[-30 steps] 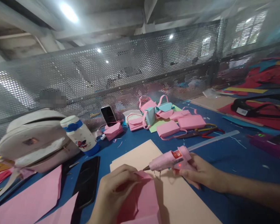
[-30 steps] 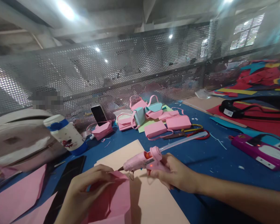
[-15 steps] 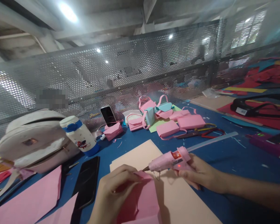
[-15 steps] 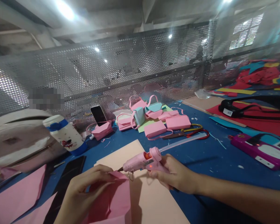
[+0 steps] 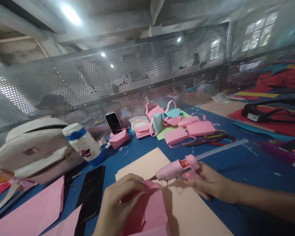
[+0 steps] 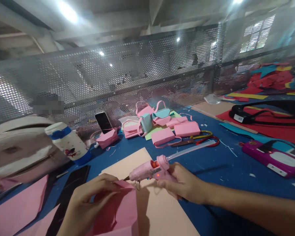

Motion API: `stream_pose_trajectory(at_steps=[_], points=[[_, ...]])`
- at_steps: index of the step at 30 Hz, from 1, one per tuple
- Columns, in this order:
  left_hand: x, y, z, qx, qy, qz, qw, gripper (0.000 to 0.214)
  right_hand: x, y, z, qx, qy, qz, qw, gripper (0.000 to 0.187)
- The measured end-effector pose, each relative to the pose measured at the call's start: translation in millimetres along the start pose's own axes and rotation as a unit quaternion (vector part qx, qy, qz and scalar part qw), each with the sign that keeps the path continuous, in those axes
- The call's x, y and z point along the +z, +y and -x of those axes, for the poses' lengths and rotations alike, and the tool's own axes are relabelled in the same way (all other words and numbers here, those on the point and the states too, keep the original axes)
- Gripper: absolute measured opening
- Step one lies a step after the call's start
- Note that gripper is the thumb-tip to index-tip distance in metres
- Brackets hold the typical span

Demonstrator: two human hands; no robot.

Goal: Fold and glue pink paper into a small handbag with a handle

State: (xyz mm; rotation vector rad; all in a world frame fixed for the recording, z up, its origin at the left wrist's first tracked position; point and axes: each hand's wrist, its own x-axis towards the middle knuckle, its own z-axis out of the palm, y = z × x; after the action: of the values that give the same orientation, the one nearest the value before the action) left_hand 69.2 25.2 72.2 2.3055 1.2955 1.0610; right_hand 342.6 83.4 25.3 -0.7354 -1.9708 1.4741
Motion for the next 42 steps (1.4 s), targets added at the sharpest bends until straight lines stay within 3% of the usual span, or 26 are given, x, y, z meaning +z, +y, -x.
stream_pose_trajectory(at_steps=[21, 30, 42], points=[[-5.7, -2.1, 1.7, 0.007, 0.014, -0.005, 1.000, 0.010, -0.6, -2.8, -0.6, -0.015, -0.003, -0.004, 1.000, 0.055], [-8.9, -4.1, 0.4, 0.032, 0.017, -0.014, 0.999, 0.010, 0.3, -1.4, -1.4, -0.005, -0.006, -0.020, 1.000, 0.049], [-10.7, -1.1, 1.5, 0.015, 0.068, 0.001, 0.998, 0.013, 0.5, -2.2, -2.0, -0.007, -0.003, -0.018, 1.000, 0.048]])
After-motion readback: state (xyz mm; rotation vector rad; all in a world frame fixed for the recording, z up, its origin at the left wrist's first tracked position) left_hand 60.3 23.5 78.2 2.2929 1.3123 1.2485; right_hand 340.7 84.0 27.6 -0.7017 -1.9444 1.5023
